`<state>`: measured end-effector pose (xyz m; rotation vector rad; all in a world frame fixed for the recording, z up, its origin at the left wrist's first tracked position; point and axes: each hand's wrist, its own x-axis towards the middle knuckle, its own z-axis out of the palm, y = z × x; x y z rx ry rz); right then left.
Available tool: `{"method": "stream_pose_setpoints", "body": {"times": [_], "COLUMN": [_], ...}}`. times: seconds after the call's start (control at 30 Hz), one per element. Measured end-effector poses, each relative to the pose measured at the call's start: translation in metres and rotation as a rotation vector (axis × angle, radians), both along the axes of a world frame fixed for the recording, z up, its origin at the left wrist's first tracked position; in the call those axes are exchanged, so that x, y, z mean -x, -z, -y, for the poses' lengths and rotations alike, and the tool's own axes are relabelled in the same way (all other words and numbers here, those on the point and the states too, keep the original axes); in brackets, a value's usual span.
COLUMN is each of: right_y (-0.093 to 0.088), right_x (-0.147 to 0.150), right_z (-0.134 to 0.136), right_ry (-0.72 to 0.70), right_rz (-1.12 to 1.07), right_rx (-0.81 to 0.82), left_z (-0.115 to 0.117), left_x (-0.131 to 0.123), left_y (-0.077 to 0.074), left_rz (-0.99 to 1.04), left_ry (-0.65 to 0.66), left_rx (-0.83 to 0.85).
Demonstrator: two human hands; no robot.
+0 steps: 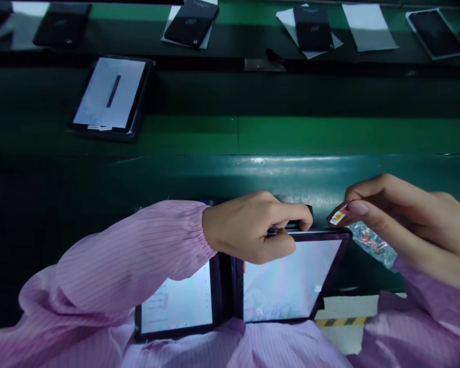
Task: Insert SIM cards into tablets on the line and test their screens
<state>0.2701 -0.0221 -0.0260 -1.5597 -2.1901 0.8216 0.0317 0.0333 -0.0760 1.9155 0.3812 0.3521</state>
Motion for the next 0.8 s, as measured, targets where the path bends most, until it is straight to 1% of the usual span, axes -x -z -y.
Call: {"method": "stream_pose_setpoints", "body": {"times": [0.1, 0.17, 0.3, 0.37, 0.47, 0.57, 0.63, 0.7, 0.8], "right_y": [0.0, 0.002, 0.005, 0.006, 0.009, 0.011, 0.013, 0.014, 0.014], "right_x": [0.003, 0.006, 0.012, 0.014, 0.019, 0.029, 0.037, 0.044, 0.048], "right_z": [-0.003, -0.006, -0.009, -0.01, -0.011, -0.016, -0.021, -0.026, -0.03], "right_ry": [0.008, -0.004, -0.045, -0.061, -0.09, -0.146, -0.193, -0.234, -0.28], "right_rz": [-0.002, 0.004, 0.016, 0.017, 0.015, -0.012, -0.024, -0.025, -0.01], "right_rx": [-0.014, -0.005, 0.022, 0.018, 0.039, 0.09, 0.114, 0.126, 0.154], "left_z": [-0.002, -0.005, -0.013, -0.016, -0.016, -0.01, -0.004, 0.002, 0.005], "left_x": [0.0, -0.004, -0.014, -0.015, -0.007, 0.01, 0.021, 0.027, 0.027], "left_y": [-0.001, 0.0, 0.006, 0.009, 0.011, 0.01, 0.009, 0.008, 0.008], "left_rz": [0.003, -0.012, -0.037, -0.028, 0.012, 0.037, 0.042, 0.057, 0.095], "left_ry": [0.0, 0.023, 0.089, 0.082, -0.009, -0.154, -0.25, -0.325, -0.369], "left_rx": [0.006, 0.037, 0.118, 0.152, 0.236, 0.396, 0.455, 0.439, 0.391]}}
